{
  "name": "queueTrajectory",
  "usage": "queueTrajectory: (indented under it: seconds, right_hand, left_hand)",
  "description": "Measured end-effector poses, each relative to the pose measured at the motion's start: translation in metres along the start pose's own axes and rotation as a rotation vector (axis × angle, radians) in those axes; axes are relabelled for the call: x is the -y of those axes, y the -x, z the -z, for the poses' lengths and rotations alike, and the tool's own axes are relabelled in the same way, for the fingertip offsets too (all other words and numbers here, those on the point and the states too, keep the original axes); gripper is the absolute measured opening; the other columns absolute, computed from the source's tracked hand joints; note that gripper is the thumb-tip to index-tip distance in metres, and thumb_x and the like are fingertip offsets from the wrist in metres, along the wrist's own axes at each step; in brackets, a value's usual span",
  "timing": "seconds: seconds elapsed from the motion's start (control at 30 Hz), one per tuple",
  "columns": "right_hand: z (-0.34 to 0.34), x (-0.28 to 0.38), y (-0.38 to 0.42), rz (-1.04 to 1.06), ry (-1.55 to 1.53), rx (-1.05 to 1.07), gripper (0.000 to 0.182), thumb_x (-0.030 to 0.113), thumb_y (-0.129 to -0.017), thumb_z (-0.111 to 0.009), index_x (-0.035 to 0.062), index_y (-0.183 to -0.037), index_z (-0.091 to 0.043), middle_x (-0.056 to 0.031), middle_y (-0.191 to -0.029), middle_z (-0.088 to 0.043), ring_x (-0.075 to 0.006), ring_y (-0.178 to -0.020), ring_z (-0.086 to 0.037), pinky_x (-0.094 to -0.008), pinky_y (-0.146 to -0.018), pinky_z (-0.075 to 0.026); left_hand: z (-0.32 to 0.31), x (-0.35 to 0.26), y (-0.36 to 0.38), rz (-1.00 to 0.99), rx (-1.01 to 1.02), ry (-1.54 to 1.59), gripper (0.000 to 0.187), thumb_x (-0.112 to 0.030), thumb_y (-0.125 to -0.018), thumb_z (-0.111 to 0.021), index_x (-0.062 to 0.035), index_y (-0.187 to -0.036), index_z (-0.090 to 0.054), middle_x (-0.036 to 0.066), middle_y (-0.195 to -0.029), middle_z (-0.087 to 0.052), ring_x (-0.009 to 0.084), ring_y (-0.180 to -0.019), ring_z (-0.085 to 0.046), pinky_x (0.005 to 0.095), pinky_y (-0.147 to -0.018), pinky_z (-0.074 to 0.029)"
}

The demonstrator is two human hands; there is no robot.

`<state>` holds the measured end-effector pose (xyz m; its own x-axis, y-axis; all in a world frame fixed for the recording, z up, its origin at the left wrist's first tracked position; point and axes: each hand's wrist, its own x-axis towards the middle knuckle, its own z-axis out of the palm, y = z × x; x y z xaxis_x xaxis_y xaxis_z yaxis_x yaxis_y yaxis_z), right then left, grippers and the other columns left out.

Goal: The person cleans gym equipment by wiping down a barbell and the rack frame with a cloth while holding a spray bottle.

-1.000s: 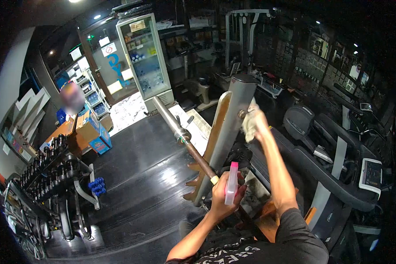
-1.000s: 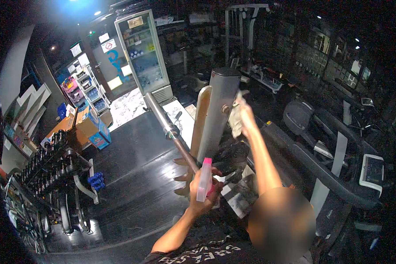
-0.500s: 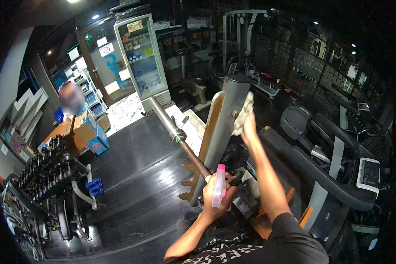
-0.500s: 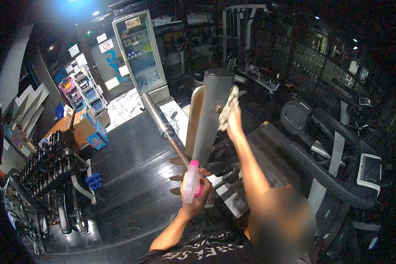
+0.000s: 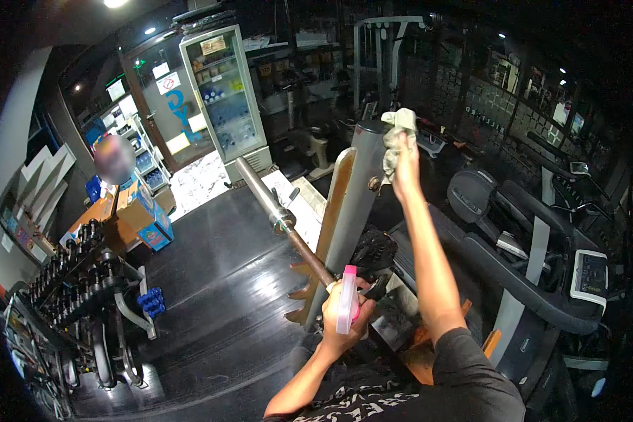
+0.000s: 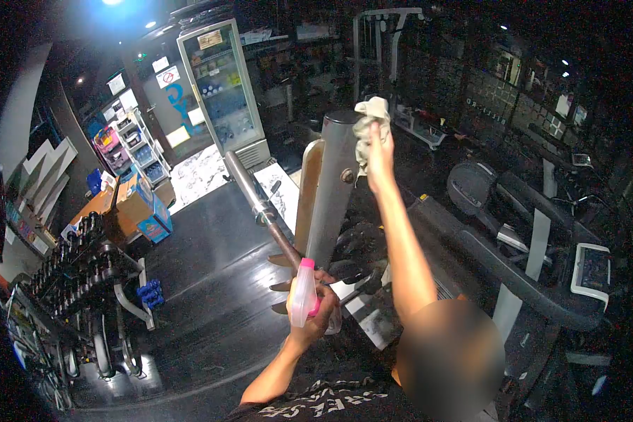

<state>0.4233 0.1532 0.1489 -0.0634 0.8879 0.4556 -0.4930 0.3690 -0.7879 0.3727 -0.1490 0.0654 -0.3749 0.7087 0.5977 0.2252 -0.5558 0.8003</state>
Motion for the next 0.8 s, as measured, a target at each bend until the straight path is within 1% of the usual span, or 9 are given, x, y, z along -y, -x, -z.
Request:
queueTrajectory:
  seconds: [0.03,0.17,0.23,0.33,0.4,0.5,0.57,0.6,0.8]
  right_hand:
    - [-0.011,-0.010,0.004,0.221,0.000,-0.136,0.037,0.035,-0.099,-0.045,0.0048,-0.119,-0.052,-0.0010,-0.098,-0.057,-0.0084,-0.083,-0.052,-0.0267,-0.077,-0.043]
    - [0.024,-0.061,0.056,-0.181,0.139,-0.088,0.035,0.032,-0.099,-0.044,0.0023,-0.111,-0.057,-0.0045,-0.088,-0.062,-0.0118,-0.073,-0.056,-0.0303,-0.068,-0.046]
    - [0.053,-0.117,0.087,0.003,0.497,-0.055,0.032,0.029,-0.098,-0.045,0.0010,-0.107,-0.057,-0.0054,-0.088,-0.063,-0.0120,-0.076,-0.058,-0.0293,-0.067,-0.046]
    - [0.069,-0.093,0.099,-0.006,0.612,0.207,0.029,0.023,-0.098,-0.046,-0.0021,-0.109,-0.056,-0.0070,-0.088,-0.064,-0.0143,-0.080,-0.060,-0.0285,-0.071,-0.047]
    - [0.052,-0.043,0.090,-0.147,0.444,-0.027,0.027,0.014,-0.096,-0.047,-0.0001,-0.119,-0.054,-0.0105,-0.100,-0.064,-0.0180,-0.088,-0.061,-0.0303,-0.080,-0.048]
    - [0.021,0.002,0.054,0.404,0.262,-0.228,0.030,0.007,-0.094,-0.046,0.0009,-0.123,-0.052,-0.0117,-0.108,-0.059,-0.0166,-0.093,-0.059,-0.0323,-0.083,-0.049]
    - [-0.016,0.045,0.056,0.261,0.204,-0.172,0.036,-0.001,-0.087,-0.049,-0.0019,-0.123,-0.052,-0.0173,-0.116,-0.055,-0.0237,-0.101,-0.058,-0.0352,-0.090,-0.046]
    - [-0.023,0.047,0.049,0.638,0.620,-0.144,0.045,-0.007,-0.077,-0.051,-0.0004,-0.122,-0.054,-0.0240,-0.126,-0.050,-0.0337,-0.112,-0.054,-0.0377,-0.096,-0.044]
    - [-0.023,0.001,0.080,0.711,0.905,-0.026,0.043,-0.004,-0.078,-0.050,0.0033,-0.120,-0.057,-0.0263,-0.138,-0.039,-0.0410,-0.129,-0.038,-0.0425,-0.108,-0.032]
  left_hand:
    - [-0.001,0.000,-0.001,0.001,0.000,0.004,0.030,0.001,-0.076,-0.068,0.0030,-0.102,-0.055,0.004,-0.067,-0.057,0.0167,-0.058,-0.054,0.0289,-0.067,-0.045]
    - [-0.001,-0.004,-0.002,0.048,0.010,-0.007,0.033,0.002,-0.076,-0.069,0.0023,-0.106,-0.054,0.002,-0.066,-0.057,0.0136,-0.057,-0.053,0.0261,-0.063,-0.045]
    - [-0.001,-0.001,0.001,0.121,0.006,0.052,0.035,0.002,-0.076,-0.069,0.0021,-0.107,-0.053,0.002,-0.065,-0.056,0.0124,-0.057,-0.053,0.0251,-0.061,-0.044]
    - [0.004,0.003,0.002,0.074,0.104,-0.042,0.038,0.003,-0.080,-0.061,0.0007,-0.114,-0.044,0.010,-0.096,-0.060,0.0100,-0.066,-0.058,0.0237,-0.063,-0.048]
    - [0.007,0.008,0.003,0.031,0.121,-0.064,0.039,0.003,-0.080,-0.062,0.0002,-0.115,-0.044,0.010,-0.097,-0.060,0.0100,-0.067,-0.058,0.0237,-0.064,-0.048]
    - [0.004,0.004,0.000,-0.008,0.083,-0.059,0.035,0.002,-0.078,-0.067,0.0005,-0.109,-0.050,0.006,-0.082,-0.058,0.0144,-0.065,-0.055,0.0269,-0.068,-0.045]
    - [0.004,0.000,0.000,-0.004,0.033,-0.035,0.031,0.000,-0.076,-0.070,0.0013,-0.103,-0.056,0.002,-0.064,-0.056,0.0188,-0.060,-0.052,0.0302,-0.071,-0.043]
    - [0.003,0.000,0.000,0.025,0.035,-0.024,0.031,0.001,-0.075,-0.069,0.0016,-0.104,-0.056,0.003,-0.064,-0.057,0.0189,-0.060,-0.052,0.0302,-0.071,-0.043]
    - [-0.001,0.001,-0.001,0.084,-0.003,0.045,0.032,0.002,-0.075,-0.069,0.0026,-0.104,-0.055,0.004,-0.065,-0.057,0.0193,-0.061,-0.054,0.0303,-0.074,-0.044]
